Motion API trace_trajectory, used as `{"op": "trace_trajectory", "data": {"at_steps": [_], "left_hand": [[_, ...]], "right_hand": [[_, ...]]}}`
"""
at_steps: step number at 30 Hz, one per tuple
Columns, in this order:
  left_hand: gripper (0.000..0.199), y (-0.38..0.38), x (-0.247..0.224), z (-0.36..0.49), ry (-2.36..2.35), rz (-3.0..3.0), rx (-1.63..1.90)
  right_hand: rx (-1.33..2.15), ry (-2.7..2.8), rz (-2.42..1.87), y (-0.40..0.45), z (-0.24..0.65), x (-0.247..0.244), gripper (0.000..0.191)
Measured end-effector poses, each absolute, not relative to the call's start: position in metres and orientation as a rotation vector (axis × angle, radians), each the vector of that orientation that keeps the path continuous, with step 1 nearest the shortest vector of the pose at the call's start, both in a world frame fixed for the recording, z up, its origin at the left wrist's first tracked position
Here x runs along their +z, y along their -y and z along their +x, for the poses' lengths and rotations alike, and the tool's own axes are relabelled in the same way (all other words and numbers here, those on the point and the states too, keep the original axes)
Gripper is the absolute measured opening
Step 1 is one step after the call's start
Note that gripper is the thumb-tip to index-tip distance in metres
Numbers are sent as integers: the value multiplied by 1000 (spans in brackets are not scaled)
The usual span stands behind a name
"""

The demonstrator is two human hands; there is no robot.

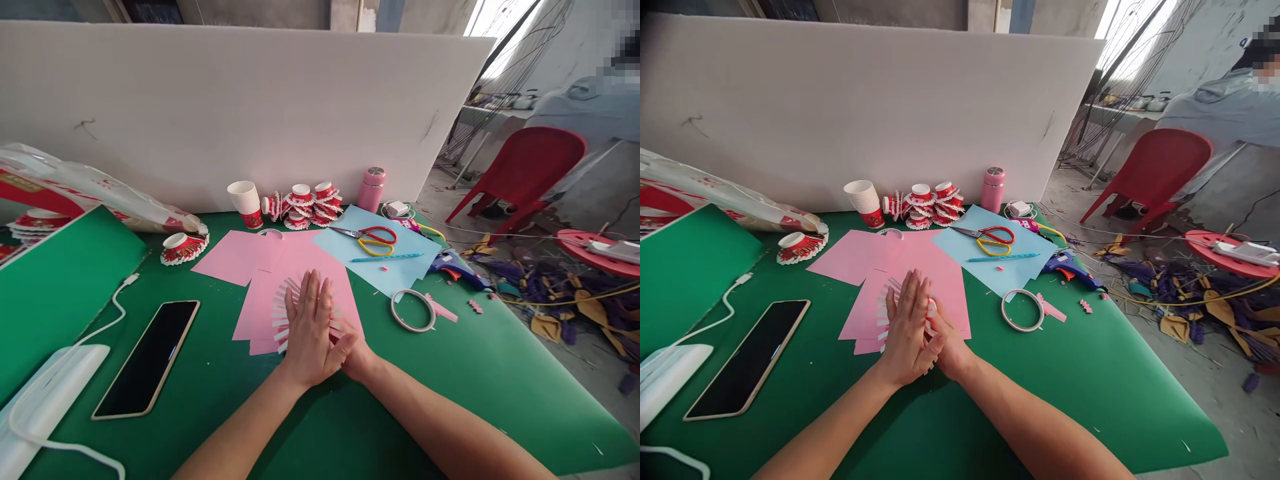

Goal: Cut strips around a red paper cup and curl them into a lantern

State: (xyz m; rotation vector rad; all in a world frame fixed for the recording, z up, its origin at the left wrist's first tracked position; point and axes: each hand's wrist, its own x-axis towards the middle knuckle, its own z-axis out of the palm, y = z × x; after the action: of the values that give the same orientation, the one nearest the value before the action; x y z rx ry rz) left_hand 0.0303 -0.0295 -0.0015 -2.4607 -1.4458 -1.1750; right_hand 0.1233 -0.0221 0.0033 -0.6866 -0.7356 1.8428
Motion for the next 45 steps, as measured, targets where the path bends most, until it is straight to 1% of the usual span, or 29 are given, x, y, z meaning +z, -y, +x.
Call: {"op": "trace_trajectory", "data": {"at_steps": [5, 7, 10, 13, 16, 19, 22, 24, 26, 30, 32, 34, 37, 45], "left_hand": [[50, 28, 2, 14, 1247, -2452, -1583], [47, 23, 0, 7, 1277, -2494, -1562], [49, 15, -7, 3, 1448, -2574, -1301], [62, 12, -13, 3, 1571, -2624, -1130], [67, 12, -18, 2, 1607, -2695, -1219], [67, 11, -18, -2, 1614, -2705, -1499], [60, 8, -15, -8, 1783, -2399, -1856], [56, 4, -11, -13, 1994, -2056, -2041], [55, 2, -9, -20, 2175, -1784, -2159], [57, 2, -11, -36, 2243, -1578, -2221], [58, 4, -14, -43, 2205, -1576, -2168], [57, 7, -17, -49, 2185, -1580, -2119], [56, 11, -20, -53, 2184, -1587, -2073], [42, 13, -25, -55, 1989, -1841, -1866]], "right_hand": [[1943, 563, -661, 10, 126, 1, 28], [1956, 578, -652, 7, 128, 1, 28], [1981, 642, -628, 8, 130, 5, 28], [2027, 706, -602, 10, 131, 9, 28], [2078, 738, -591, 11, 131, 7, 29], [2056, 747, -635, 8, 132, 1, 33], [1856, 796, -740, 0, 142, 0, 42], [1604, 938, -850, -5, 154, 6, 49], [1292, 1223, -935, -7, 167, 18, 53], [594, 1887, -977, -4, 175, 47, 53], [383, 2167, -944, -2, 167, 56, 48], [279, 2378, -914, 0, 155, 57, 45], [217, 2593, -968, 1, 139, 49, 44], [256, 2800, -1091, 4, 140, 27, 49]]}}
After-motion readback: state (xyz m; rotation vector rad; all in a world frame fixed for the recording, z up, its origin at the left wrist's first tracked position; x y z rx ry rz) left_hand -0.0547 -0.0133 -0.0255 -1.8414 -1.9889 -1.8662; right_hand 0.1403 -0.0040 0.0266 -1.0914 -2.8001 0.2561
